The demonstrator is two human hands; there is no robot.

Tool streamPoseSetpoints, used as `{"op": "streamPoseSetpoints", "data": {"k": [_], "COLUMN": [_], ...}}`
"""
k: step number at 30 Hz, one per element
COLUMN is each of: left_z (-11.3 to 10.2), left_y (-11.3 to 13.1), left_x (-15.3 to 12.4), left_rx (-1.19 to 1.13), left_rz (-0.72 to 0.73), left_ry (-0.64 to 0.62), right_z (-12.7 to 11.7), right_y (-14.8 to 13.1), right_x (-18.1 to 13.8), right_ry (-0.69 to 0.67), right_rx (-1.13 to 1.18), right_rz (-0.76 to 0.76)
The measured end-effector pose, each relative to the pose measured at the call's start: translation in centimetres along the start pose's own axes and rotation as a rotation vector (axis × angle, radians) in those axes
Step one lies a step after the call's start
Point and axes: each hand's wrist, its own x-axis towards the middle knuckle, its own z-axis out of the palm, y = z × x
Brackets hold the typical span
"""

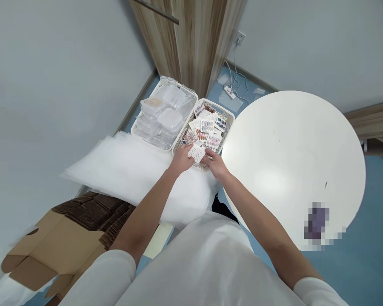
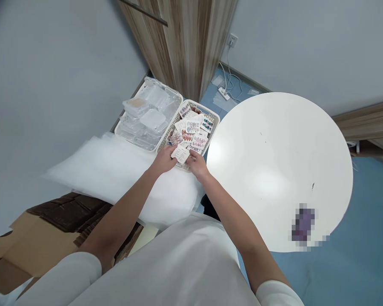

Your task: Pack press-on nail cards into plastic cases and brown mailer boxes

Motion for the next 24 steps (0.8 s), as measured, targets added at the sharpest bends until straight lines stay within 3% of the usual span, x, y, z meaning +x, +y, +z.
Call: {"op": "streamPoseSetpoints", "data": {"k": [4, 10, 16, 21, 24], "left_z": [0.2, 1.9, 6.2, 10.6, 13.5], "left_y": [2.1, 7.3, 13.6, 19.3, 22.5], "left_x": [-1.4, -4.5, -7.3, -9.9, -11.6], "left_rx": [-0.104, -0.145, -0.094, -0.148, -0.350], "left_rz": [0.052, 0.170, 0.221, 0.270, 0.197], "left_ry": [0.039, 0.120, 0.193, 0.135, 0.032], "right_z": [-1.6, -5.2, -11.0, -16.8, -20.6], "right_y": [-1.0, -1.9, -0.7, 1.7, 3.3], "right_x": [-2.2, -7.5, -14.1, -19.6, -22.7], "right_ry": [0.005, 0.016, 0.081, 0.202, 0.281], "right_rx": [-0.010, -0.050, -0.042, 0.020, 0.080], "right_rz": [-0.065, -0.181, -0.278, -0.362, -0.425]}}
